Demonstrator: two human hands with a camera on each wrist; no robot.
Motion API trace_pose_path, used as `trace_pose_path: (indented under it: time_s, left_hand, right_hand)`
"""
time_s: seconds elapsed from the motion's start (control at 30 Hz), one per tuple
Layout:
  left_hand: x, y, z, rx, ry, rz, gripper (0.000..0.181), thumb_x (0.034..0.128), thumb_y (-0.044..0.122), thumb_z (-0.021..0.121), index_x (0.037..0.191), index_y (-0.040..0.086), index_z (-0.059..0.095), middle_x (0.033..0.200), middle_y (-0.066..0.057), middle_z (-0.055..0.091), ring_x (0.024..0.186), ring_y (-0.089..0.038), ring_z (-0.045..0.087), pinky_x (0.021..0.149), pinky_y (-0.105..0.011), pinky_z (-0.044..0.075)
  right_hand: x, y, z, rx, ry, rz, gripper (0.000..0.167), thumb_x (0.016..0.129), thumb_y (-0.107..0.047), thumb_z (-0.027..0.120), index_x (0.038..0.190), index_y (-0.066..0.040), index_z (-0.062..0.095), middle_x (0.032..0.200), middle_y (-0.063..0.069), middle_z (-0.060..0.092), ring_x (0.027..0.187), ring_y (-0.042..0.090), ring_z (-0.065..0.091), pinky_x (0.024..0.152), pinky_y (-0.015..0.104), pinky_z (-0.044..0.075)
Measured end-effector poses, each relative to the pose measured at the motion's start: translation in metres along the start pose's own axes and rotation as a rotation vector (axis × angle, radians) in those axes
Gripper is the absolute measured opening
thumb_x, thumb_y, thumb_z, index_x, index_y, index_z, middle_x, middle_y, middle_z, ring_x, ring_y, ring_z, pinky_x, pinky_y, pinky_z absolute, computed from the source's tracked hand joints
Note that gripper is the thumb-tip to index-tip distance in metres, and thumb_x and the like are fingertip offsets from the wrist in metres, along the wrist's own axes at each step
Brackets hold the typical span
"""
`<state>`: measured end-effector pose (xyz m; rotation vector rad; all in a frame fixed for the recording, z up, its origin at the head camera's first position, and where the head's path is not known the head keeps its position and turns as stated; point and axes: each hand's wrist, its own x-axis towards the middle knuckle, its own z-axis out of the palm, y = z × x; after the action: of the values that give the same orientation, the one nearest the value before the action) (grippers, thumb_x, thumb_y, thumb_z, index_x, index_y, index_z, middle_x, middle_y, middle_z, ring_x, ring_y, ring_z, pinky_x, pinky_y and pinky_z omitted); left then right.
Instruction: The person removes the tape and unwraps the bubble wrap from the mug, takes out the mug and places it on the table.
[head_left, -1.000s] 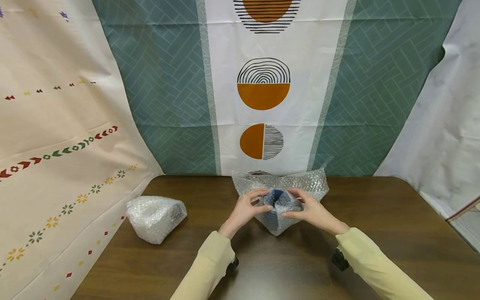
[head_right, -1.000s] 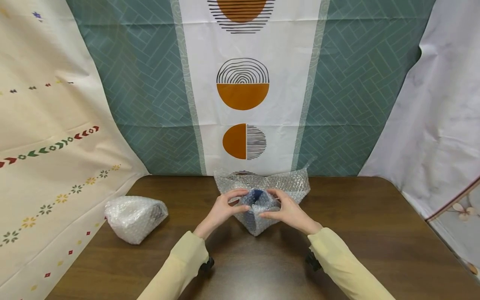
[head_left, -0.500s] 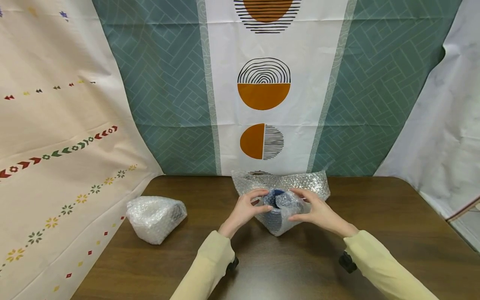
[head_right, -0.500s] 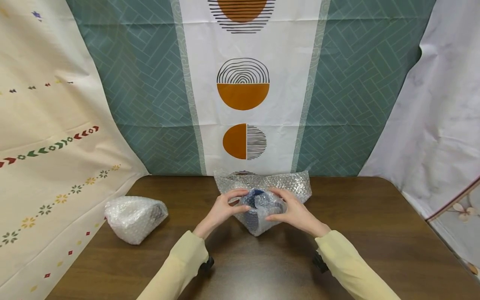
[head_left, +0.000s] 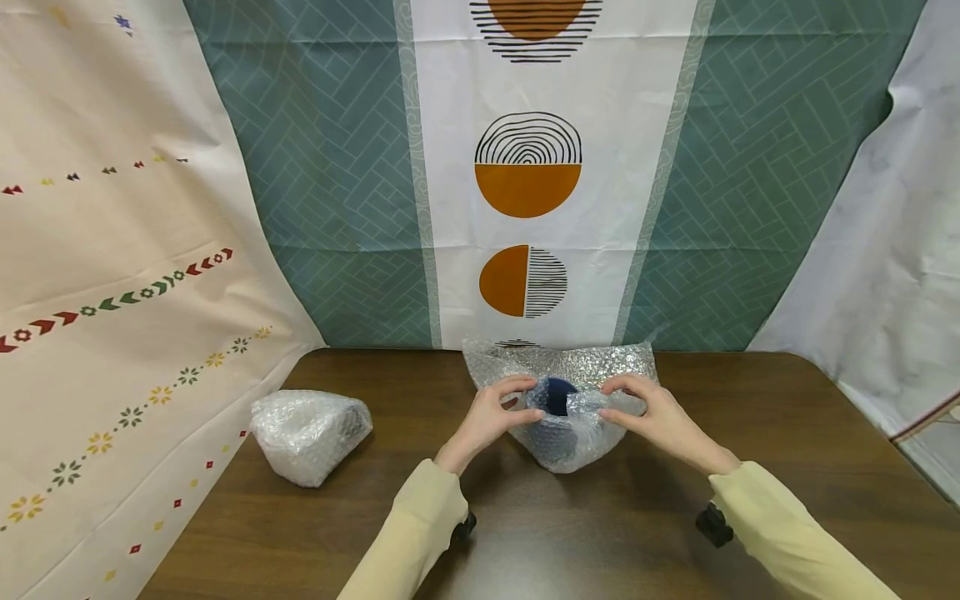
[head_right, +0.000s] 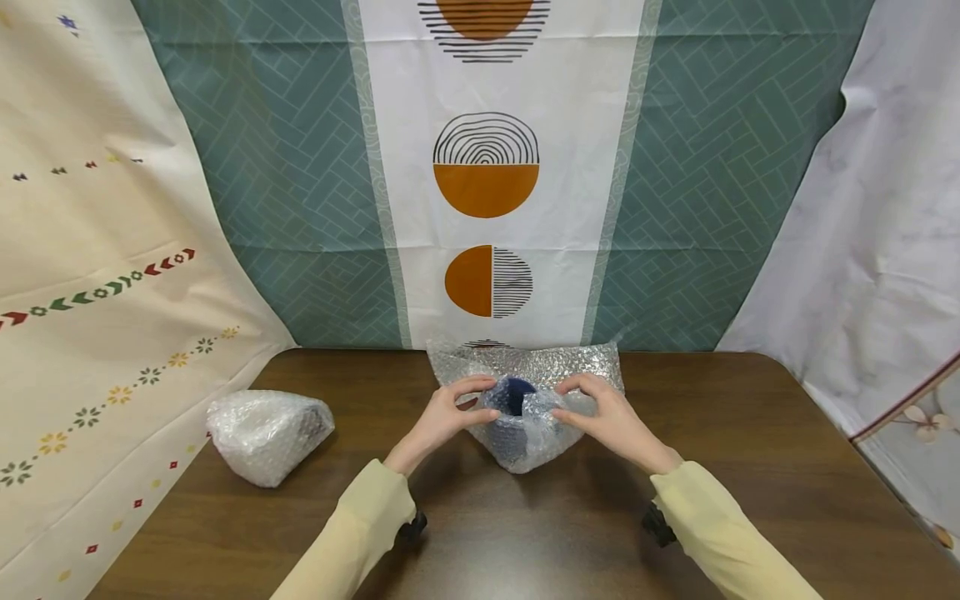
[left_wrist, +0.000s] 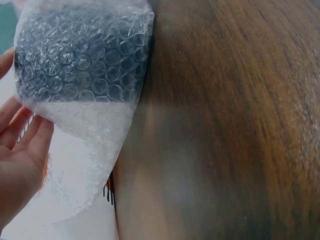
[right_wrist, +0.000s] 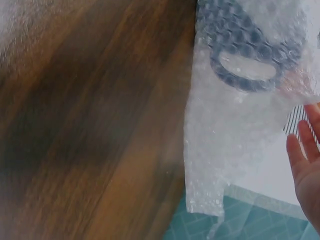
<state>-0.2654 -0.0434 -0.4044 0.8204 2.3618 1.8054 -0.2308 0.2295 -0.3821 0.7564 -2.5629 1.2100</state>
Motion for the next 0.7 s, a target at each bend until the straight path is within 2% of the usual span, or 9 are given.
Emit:
trace_pose_path:
  time_s: [0.13,0.23,0.33,0.5,0.7]
  left_hand:
    - [0.0,0.001,0.0,0.012,-0.001,-0.011,0.049,0.0782,0.016,0.073,0.122,0.003,0.056,0.128,-0.006,0.047,0.119,-0.018,0.04,0.092,-0.03,0.037]
    - [0.0,0.002,0.0,0.02,-0.003,-0.015,0.049,0.0779,0.016,0.073,0.122,0.003,0.056,0.128,-0.005,0.047,0.119,-0.016,0.04,0.092,-0.029,0.037]
    - [0.0,0.002,-0.001,0.019,-0.006,-0.015,0.049,0.0783,0.016,0.072,0.123,0.003,0.056,0.129,-0.005,0.047,0.119,-0.017,0.04,0.092,-0.03,0.037]
    - [0.001,0.001,-0.001,0.017,-0.008,-0.024,0.048,0.078,0.016,0.073,0.122,0.004,0.057,0.129,-0.005,0.047,0.119,-0.017,0.04,0.092,-0.031,0.037]
    - [0.002,-0.001,-0.001,0.02,-0.009,-0.033,0.049,0.0777,0.017,0.073,0.122,0.004,0.057,0.129,-0.004,0.047,0.119,-0.015,0.04,0.092,-0.029,0.037]
  right_hand:
    - [-0.003,-0.003,-0.004,0.03,-0.016,0.021,0.01,0.083,-0.027,0.067,0.084,-0.02,0.06,0.098,-0.003,0.059,0.093,0.014,0.052,0.074,0.039,0.043]
    - [-0.005,-0.005,-0.007,0.036,-0.045,0.045,0.009,0.083,-0.027,0.067,0.081,-0.019,0.061,0.086,-0.007,0.06,0.08,0.013,0.053,0.064,0.032,0.044]
    - [-0.006,-0.004,-0.008,0.027,-0.067,0.04,0.011,0.084,-0.026,0.066,0.078,-0.017,0.062,0.077,-0.007,0.058,0.071,0.013,0.052,0.06,0.03,0.043]
    - [-0.011,0.001,-0.012,-0.011,-0.077,0.038,0.015,0.084,-0.028,0.066,0.072,-0.021,0.061,0.069,-0.008,0.055,0.064,0.011,0.049,0.057,0.028,0.043]
    - [-0.018,0.009,-0.018,0.0,-0.14,0.051,0.016,0.083,-0.031,0.066,0.072,-0.022,0.06,0.068,-0.006,0.055,0.063,0.014,0.048,0.053,0.028,0.042]
